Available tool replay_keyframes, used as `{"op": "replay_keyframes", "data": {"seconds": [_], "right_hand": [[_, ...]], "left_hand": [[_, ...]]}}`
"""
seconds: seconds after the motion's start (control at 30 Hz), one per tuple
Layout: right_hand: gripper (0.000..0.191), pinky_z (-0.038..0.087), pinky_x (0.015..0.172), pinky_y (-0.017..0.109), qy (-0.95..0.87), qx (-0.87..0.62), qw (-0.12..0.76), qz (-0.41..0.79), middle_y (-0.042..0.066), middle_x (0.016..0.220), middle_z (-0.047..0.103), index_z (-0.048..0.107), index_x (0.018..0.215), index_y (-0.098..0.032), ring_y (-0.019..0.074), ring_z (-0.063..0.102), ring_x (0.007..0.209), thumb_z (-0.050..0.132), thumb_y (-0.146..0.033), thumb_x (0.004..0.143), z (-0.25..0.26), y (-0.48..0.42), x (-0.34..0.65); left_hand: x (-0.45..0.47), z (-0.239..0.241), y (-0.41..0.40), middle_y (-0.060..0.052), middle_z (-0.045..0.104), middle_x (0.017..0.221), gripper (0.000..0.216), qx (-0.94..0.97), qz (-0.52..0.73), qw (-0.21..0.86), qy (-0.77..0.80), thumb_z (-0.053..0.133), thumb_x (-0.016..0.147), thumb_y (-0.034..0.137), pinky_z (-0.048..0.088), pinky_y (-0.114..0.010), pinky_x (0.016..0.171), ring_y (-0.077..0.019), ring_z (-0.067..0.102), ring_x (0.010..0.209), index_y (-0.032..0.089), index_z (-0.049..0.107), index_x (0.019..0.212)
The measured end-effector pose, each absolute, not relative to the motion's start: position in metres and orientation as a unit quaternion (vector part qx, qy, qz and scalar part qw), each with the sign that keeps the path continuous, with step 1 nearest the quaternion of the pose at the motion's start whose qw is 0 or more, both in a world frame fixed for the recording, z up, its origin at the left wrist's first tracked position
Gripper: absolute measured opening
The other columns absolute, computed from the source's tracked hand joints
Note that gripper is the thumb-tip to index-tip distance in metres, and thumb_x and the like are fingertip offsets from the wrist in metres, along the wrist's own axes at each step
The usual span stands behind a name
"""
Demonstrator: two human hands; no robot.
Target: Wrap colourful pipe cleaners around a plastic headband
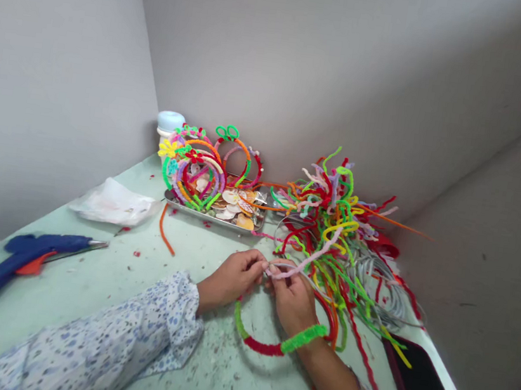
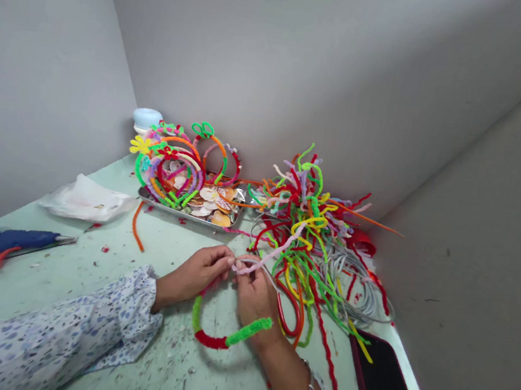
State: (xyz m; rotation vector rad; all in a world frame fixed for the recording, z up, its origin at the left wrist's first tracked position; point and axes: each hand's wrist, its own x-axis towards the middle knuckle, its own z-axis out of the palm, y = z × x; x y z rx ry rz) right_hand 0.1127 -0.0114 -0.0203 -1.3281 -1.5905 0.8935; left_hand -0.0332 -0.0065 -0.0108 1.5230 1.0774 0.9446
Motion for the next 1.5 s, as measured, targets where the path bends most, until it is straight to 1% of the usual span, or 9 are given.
{"op": "replay_keyframes", "data": {"seconds": [0.3,0.53,0.63,0.77,0.9,1.03,1.2,1.4,1.5], "right_hand": [[0.027,0.043,0.053,0.025,-0.635,-0.532,0.430,0.358,0.001,0.065,0.061,0.061,0.088,-0.020,0.0153,0.057,0.057,0.048,-0.042,0.083,-0.021,-0.012,0.113],[0.024,0.042,0.052,0.023,-0.612,-0.511,0.455,0.397,0.000,0.067,0.061,0.060,0.087,-0.019,0.0137,0.054,0.058,0.050,-0.040,0.082,-0.018,-0.013,0.111],[0.024,0.043,0.054,0.024,-0.616,-0.520,0.446,0.389,0.000,0.067,0.061,0.060,0.088,-0.019,0.0142,0.055,0.058,0.050,-0.040,0.082,-0.018,-0.013,0.111],[0.024,0.043,0.055,0.025,-0.624,-0.535,0.428,0.375,0.000,0.069,0.061,0.061,0.089,-0.021,0.0149,0.055,0.060,0.049,-0.042,0.083,-0.020,-0.012,0.112],[0.025,0.044,0.055,0.025,-0.621,-0.527,0.434,0.385,0.000,0.067,0.061,0.061,0.089,-0.020,0.0153,0.056,0.060,0.050,-0.041,0.081,-0.023,-0.010,0.113],[0.025,0.043,0.054,0.024,-0.620,-0.522,0.437,0.390,0.000,0.068,0.062,0.062,0.091,-0.020,0.0145,0.055,0.059,0.050,-0.040,0.081,-0.022,-0.010,0.113],[0.024,0.041,0.056,0.024,-0.639,-0.553,0.429,0.320,-0.001,0.065,0.060,0.062,0.087,-0.021,0.0144,0.054,0.060,0.050,-0.040,0.082,-0.014,-0.013,0.113],[0.024,0.041,0.055,0.024,-0.640,-0.534,0.428,0.350,-0.002,0.062,0.058,0.061,0.088,-0.020,0.0139,0.053,0.057,0.050,-0.040,0.082,-0.016,-0.013,0.113],[0.024,0.040,0.053,0.023,-0.630,-0.522,0.445,0.364,-0.001,0.066,0.059,0.062,0.087,-0.019,0.0134,0.053,0.057,0.052,-0.040,0.081,-0.019,-0.012,0.112]], "left_hand": [[-0.034,-0.009,-0.007,0.002,0.052,0.061,0.027,0.646,0.385,0.480,0.451,0.040,0.086,0.036,0.035,-0.020,0.051,-0.0084,0.044,0.051,0.015,0.053,0.075],[-0.035,-0.008,-0.007,0.001,0.053,0.065,0.022,0.623,0.413,0.512,0.424,0.044,0.084,0.033,0.036,-0.019,0.056,-0.0088,0.045,0.058,0.014,0.054,0.079],[-0.035,-0.010,-0.007,0.001,0.053,0.065,0.020,0.631,0.415,0.501,0.423,0.045,0.084,0.032,0.037,-0.020,0.057,-0.0091,0.046,0.059,0.014,0.054,0.079],[-0.035,-0.012,-0.007,0.003,0.050,0.060,0.022,0.636,0.401,0.491,0.441,0.042,0.085,0.033,0.035,-0.019,0.050,-0.0080,0.043,0.051,0.015,0.053,0.077],[-0.033,-0.009,-0.008,0.005,0.046,0.054,0.024,0.630,0.395,0.494,0.450,0.041,0.085,0.035,0.033,-0.019,0.045,-0.0073,0.040,0.045,0.016,0.051,0.075],[-0.032,-0.008,-0.009,0.004,0.047,0.056,0.023,0.621,0.400,0.507,0.445,0.043,0.085,0.035,0.032,-0.018,0.045,-0.0065,0.039,0.044,0.016,0.051,0.076],[-0.032,-0.010,-0.008,0.003,0.051,0.063,0.022,0.595,0.412,0.546,0.422,0.044,0.084,0.037,0.034,-0.018,0.045,-0.0067,0.043,0.046,0.016,0.050,0.082],[-0.033,-0.013,-0.007,0.004,0.050,0.059,0.021,0.623,0.402,0.508,0.439,0.043,0.085,0.035,0.034,-0.018,0.046,-0.0067,0.042,0.046,0.016,0.050,0.078],[-0.034,-0.012,-0.008,0.004,0.047,0.055,0.021,0.636,0.397,0.484,0.450,0.042,0.085,0.034,0.033,-0.018,0.048,-0.0072,0.041,0.046,0.016,0.051,0.075]]}}
